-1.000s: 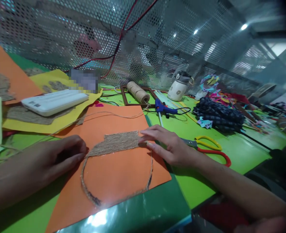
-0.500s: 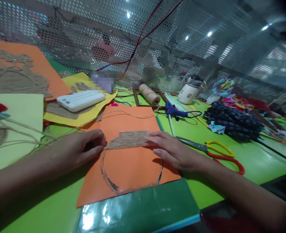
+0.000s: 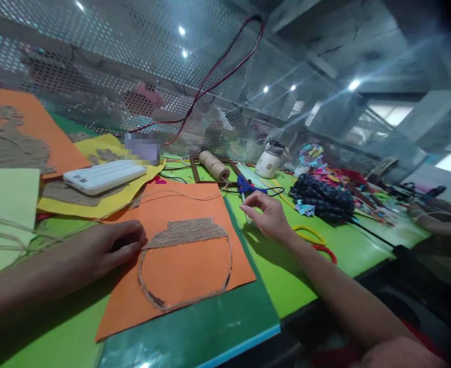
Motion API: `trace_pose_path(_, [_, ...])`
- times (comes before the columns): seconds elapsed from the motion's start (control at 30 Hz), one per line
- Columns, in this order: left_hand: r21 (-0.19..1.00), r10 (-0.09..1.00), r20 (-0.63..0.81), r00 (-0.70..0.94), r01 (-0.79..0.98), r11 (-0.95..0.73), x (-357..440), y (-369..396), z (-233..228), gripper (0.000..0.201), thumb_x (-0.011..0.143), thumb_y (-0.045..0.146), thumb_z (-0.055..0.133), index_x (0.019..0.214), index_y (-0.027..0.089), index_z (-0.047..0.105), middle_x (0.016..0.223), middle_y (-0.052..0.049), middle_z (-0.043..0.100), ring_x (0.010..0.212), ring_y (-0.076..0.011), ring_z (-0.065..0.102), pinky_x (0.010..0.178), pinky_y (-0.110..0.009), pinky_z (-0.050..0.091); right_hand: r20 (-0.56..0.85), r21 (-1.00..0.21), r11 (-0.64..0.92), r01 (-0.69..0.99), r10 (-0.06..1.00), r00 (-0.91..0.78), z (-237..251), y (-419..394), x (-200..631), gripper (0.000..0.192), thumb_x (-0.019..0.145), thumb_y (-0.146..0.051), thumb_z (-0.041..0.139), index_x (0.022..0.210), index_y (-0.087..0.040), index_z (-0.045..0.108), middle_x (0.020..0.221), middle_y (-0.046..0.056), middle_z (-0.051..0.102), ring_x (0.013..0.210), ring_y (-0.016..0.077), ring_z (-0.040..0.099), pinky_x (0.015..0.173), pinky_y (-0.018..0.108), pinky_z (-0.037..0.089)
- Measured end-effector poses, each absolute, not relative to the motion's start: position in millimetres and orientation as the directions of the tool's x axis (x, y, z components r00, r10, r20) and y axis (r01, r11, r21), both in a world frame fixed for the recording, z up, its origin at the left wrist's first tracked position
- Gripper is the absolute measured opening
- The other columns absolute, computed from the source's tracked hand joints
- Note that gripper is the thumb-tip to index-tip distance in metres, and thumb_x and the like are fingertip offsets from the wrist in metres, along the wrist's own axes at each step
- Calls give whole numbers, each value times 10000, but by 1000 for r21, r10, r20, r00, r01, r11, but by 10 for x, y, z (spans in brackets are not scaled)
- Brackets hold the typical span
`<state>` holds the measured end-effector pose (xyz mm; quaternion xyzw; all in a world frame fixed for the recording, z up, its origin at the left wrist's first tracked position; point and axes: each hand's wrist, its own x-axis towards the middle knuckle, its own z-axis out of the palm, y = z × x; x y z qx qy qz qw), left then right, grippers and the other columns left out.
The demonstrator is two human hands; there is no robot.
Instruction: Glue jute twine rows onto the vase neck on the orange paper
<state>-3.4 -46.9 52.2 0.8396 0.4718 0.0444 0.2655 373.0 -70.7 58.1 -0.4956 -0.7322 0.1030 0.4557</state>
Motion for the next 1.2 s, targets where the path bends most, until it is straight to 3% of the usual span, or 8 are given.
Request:
trace_pose_path(0.17, [502, 805, -124, 580, 736, -453, 1, -485, 605, 453, 996, 557, 346, 893, 204, 611, 902, -55, 701, 838, -236, 622, 780, -313, 443, 471, -620, 406, 671, 877, -95, 657, -729, 3876, 344, 923, -534, 626, 794, -224, 550, 645, -7, 603, 578, 161, 577, 574, 290, 488])
trace_pose_path(0.37, [506, 813, -51, 581, 716, -480, 44, -538, 675, 398, 980, 485, 392, 844, 184, 614, 817, -36, 671, 779, -216, 595, 745, -302, 422, 394, -518, 275, 810, 917, -60, 954, -1391, 4511, 308, 920, -478, 608, 746, -244, 507, 577, -39, 522, 522, 151, 486, 542, 292, 403])
trace_pose_path(0.53, [513, 795, -64, 603, 703, -492, 24, -503, 673, 372, 967, 478, 434, 858, 177, 622, 844, -60, 689, 788, -215, 594, 749, -317, 422, 332, -462, 143, 875, 943, 21, 927, -1875, 5079, 329, 968, -495, 525, 743, -256, 503, 527, -11, 576, 477, 184, 543, 543, 325, 451])
trace_pose_path(0.7, [531, 790, -89, 607, 700, -478, -10, -431, 643, 424, 892, 588, 511, 878, 186, 644, 828, -76, 668, 774, -230, 581, 702, -329, 410, 296, -402, 144, 904, 955, -20, 674, -1942, 5240, 325, 873, -514, 610, 898, -210, 723, 922, 144, 792, 851, 313, 737, 824, 455, 583])
trace_pose_path(0.8, [526, 780, -115, 615, 704, -477, -23, -414, 641, 468, 870, 634, 537, 903, 184, 662, 832, -81, 657, 770, -235, 564, 687, -335, 400, 256, -308, 181, 934, 961, -102, 602, -1879, 5260, 418, 834, -482, 660, 1113, -195, 782, 1175, 175, 770, 1129, 368, 687, 1036, 509, 526])
trace_pose_path(0.93, [529, 765, -130, 631, 696, -485, -49, -410, 629, 428, 896, 592, 563, 885, 177, 670, 823, -74, 649, 757, -213, 541, 669, -319, 376, 69, -115, 166, 979, 985, -159, 638, -1756, 5326, 621, 804, -329, 626, 1392, -142, 690, 1279, 190, 737, 1183, 370, 676, 1062, 498, 523])
trace_pose_path(1.1, [542, 771, -120, 625, 692, -476, -77, -434, 610, 346, 915, 492, 579, 933, 162, 680, 848, -58, 658, 779, -199, 531, 676, -296, 380, -89, -101, 185, 977, 977, -194, 691, -1579, 5298, 780, 802, -294, 638, 1565, -164, 540, 1491, 181, 637, 1338, 361, 629, 1118, 461, 506])
trace_pose_path(1.2, [547, 778, -116, 618, 693, -469, -83, -446, 613, 318, 926, 460, 571, 953, 161, 675, 857, -55, 666, 795, -203, 544, 685, -295, 387, -113, -100, 210, 973, 969, -220, 692, -1558, 5251, 754, 836, -304, 638, 1574, -196, 529, 1530, 169, 612, 1361, 352, 624, 1121, 463, 513])
